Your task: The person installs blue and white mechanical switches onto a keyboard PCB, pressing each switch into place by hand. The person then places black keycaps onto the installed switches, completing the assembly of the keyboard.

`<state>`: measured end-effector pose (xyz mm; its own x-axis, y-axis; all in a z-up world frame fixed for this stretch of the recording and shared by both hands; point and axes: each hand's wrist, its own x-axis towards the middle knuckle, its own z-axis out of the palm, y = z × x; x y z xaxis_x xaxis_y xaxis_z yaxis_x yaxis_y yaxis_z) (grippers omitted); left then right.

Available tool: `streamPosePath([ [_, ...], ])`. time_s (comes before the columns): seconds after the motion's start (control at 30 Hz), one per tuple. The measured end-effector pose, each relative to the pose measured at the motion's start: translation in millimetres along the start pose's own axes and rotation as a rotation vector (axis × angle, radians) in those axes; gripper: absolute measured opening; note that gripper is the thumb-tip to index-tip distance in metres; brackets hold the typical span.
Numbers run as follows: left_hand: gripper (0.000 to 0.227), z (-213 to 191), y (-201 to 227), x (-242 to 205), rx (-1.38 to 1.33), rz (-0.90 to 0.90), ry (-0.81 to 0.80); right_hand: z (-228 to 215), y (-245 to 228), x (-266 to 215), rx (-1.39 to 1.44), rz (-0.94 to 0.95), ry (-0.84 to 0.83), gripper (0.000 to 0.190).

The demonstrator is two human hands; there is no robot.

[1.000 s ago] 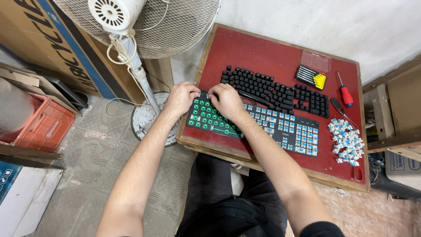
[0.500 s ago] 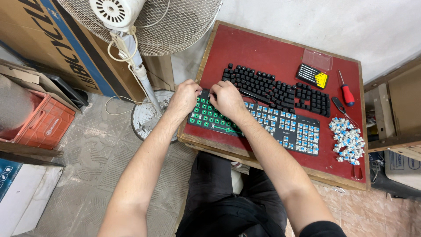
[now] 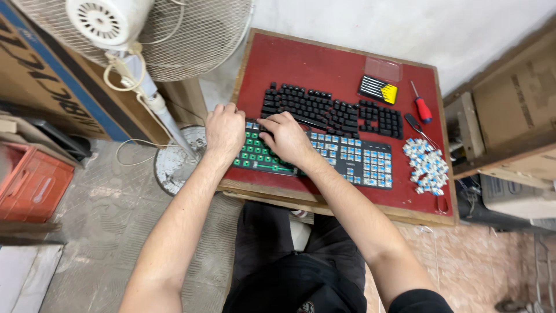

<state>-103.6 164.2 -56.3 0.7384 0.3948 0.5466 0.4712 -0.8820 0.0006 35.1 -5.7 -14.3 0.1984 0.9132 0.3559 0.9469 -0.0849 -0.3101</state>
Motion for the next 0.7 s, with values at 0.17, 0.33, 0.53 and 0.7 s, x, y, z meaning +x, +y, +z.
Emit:
streamPosePath([
  [0.17, 0.019, 0, 92, 22, -0.428, 0.169, -0.011, -55, 29, -82, 0.092, 0.018, 0.083, 0.022],
  [0.33, 0.018, -3, 203, 38, -0.772, 0.295, -0.119, -117, 65, -181, 0.024, 0.192, 0.172, 0.02],
  [0.53, 0.016, 21, 330, 37, -0.838, 0.504, -0.194, -160, 118, -294, -0.151, 0.423, 0.281, 0.019],
  [0.7, 0.022, 53, 404, 25, -0.827, 0.659, -0.202, -166, 157, -358, -0.346, 0.606, 0.324, 0.02],
])
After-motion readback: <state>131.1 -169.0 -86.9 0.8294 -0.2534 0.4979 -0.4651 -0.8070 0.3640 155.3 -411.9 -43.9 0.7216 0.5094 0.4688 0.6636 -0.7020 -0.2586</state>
